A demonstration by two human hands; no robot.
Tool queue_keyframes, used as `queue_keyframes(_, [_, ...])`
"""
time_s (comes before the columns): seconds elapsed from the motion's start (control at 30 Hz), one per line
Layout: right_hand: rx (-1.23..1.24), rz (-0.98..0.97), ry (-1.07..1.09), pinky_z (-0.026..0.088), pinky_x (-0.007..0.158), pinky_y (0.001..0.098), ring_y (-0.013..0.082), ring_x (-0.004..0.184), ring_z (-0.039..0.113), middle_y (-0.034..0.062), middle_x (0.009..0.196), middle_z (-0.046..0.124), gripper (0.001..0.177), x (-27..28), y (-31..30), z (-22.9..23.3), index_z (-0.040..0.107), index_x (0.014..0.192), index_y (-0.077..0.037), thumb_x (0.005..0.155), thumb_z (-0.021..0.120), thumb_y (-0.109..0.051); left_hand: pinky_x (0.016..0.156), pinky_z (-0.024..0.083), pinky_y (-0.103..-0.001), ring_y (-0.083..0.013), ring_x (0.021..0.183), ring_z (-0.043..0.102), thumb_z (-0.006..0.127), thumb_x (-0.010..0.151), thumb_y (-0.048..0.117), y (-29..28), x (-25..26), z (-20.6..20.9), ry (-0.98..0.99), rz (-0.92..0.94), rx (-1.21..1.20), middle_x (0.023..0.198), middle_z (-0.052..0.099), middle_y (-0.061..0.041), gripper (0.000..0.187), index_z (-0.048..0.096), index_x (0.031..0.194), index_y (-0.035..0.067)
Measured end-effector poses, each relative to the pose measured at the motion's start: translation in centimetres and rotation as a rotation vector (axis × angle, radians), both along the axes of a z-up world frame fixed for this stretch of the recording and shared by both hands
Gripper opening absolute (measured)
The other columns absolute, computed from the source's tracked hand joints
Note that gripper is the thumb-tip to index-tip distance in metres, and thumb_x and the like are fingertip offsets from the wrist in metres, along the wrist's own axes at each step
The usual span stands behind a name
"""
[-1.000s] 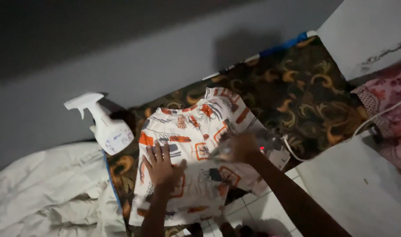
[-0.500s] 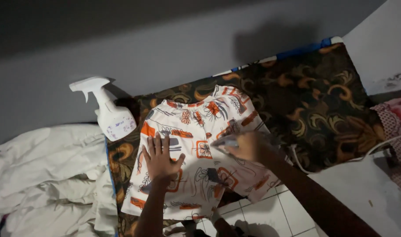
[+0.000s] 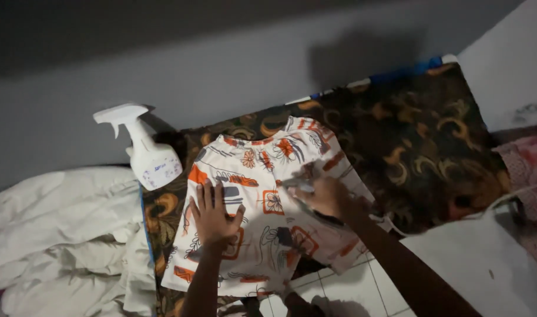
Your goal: Ironing a pair of patterned shorts on a flat surface using a spray bottle and an iron.
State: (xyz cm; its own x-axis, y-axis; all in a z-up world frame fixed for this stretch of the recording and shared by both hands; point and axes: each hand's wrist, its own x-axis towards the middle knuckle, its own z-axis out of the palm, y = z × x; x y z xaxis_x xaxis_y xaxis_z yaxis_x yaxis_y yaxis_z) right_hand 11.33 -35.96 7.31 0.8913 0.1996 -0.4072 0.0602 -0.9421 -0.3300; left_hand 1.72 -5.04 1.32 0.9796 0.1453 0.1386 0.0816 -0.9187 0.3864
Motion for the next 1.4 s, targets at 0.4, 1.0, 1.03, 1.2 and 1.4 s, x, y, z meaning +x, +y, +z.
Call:
queue_keyframes(0.4, [-0.216,-0.122,-0.266,0.058,0.065,0.0483,0.0352,0.074,0.073,0.017,0.08,0.073,0.051,-1.4,2.7,0.6,0.076,0.101,-0.01,0.102,0.057,-0.056,0.124,0.01,-0.06,-0.0395,0.156,0.02,0.051,0.09,0.041,1.3,-0.2,-1.7,0.022,-0.07,-0.063,0.164,0.033,-0.019,0.079,0.037,0.155,-0.001])
queue_keyframes(1.0, [-0.211,-0.258,-0.152,0.058,0.076,0.0495,0.0382,0.089,0.074,0.0205,0.099,0.077,0.071,-5.6,10.6,1.3,0.076,0.106,-0.008,0.085,0.058,-0.074,0.124,0.015,-0.055,-0.0393,0.152,0.026,0.047,0.096,0.034,8.1,-6.0,-1.8,-0.062,-0.356,0.017,0.162,0.034,-0.021,0.071,0.035,0.154,-0.004])
queue_keyframes(1.03, [-0.213,-0.261,-0.15,0.058,0.076,0.0495,0.0382,0.089,0.074,0.0205,0.099,0.077,0.071,-6.5,11.2,1.7,0.076,0.106,-0.008,0.085,0.058,-0.074,0.124,0.015,-0.055,-0.0393,0.152,0.026,0.047,0.096,0.034,8.4,-6.5,-1.7,-0.06,-0.359,0.015,0.162,0.034,-0.021,0.071,0.035,0.154,-0.004])
queue_keyframes(1.2, [-0.082,0.397,-0.071,0.053,0.073,0.0537,0.0365,0.088,0.07,0.0135,0.108,0.074,0.057,-9.0,12.8,2.8,0.075,0.125,-0.025,0.085,0.059,-0.063,0.122,0.012,-0.057,-0.0346,0.153,0.023,0.047,0.095,0.033,9.4,-7.3,-2.3,0.028,-0.278,0.115,0.164,0.031,-0.017,0.069,0.035,0.153,-0.001])
queue_keyframes(1.4, [0.008,0.188,-0.185,0.054,0.067,0.0509,0.0365,0.074,0.068,0.0133,0.088,0.072,0.042,-10.3,17.3,3.7,0.078,0.107,-0.02,0.089,0.066,-0.056,0.116,0.027,-0.055,-0.0335,0.143,0.038,0.05,0.098,0.031,11.3,-9.9,-1.8,0.023,-0.122,0.193,0.156,0.043,-0.015,0.063,0.04,0.153,0.001])
